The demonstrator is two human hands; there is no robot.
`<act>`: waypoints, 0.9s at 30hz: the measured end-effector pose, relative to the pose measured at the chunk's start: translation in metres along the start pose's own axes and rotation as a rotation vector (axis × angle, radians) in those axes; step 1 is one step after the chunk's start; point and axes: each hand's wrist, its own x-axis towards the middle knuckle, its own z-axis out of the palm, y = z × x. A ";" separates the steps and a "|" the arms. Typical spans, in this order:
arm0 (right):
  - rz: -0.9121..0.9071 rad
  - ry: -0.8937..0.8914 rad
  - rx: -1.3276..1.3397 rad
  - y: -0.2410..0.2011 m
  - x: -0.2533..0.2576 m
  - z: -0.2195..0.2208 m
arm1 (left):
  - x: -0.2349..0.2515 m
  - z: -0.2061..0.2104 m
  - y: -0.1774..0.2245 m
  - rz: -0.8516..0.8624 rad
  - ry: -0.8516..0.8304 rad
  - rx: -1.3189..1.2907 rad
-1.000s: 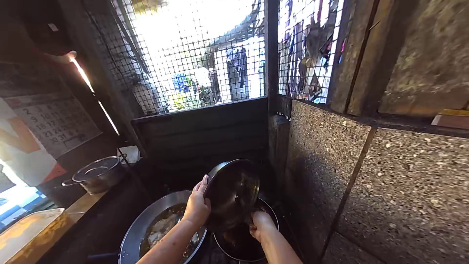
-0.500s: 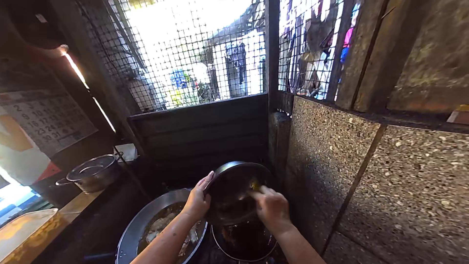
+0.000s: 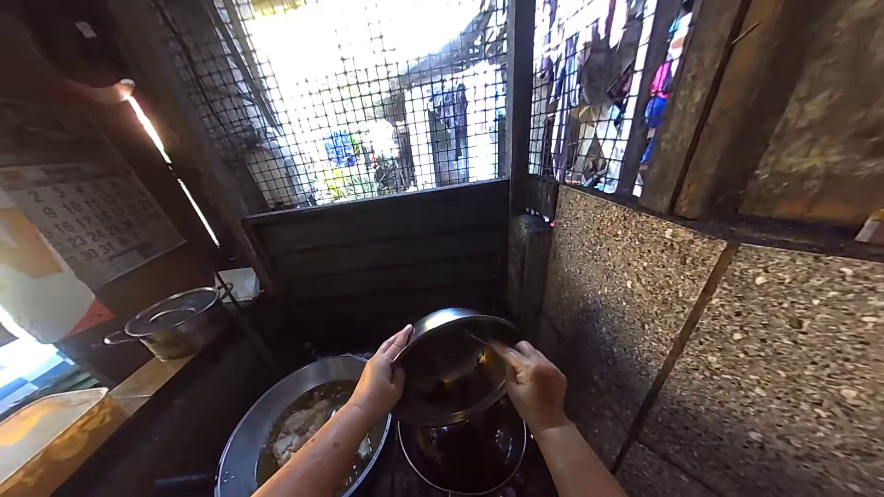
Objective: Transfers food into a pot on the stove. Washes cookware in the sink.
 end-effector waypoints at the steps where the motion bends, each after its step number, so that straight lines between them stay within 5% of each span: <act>1: 0.015 -0.081 -0.003 -0.004 -0.002 0.002 | 0.000 0.001 0.001 0.002 -0.008 -0.002; 5: 0.092 -0.650 -0.200 -0.001 -0.015 0.004 | 0.000 0.002 0.010 0.011 -0.032 0.041; 10: 0.063 -0.148 -0.123 0.011 -0.033 0.000 | -0.005 0.008 0.014 0.033 -0.014 0.101; 15: 0.238 -0.542 -0.213 0.000 -0.041 -0.007 | -0.009 0.014 0.022 0.110 0.021 0.147; 20: 0.308 -0.016 -0.190 -0.004 -0.073 -0.021 | -0.018 0.022 0.022 0.075 0.106 0.196; 22: 0.482 -0.132 -0.152 -0.016 -0.089 -0.020 | -0.021 0.027 0.022 0.070 0.155 0.205; 24: 0.628 -0.438 -0.033 -0.025 -0.099 -0.018 | -0.025 0.031 0.022 0.067 0.192 0.199; 27: 0.589 -0.605 0.020 -0.034 -0.093 -0.021 | -0.028 0.031 0.020 0.075 0.199 0.200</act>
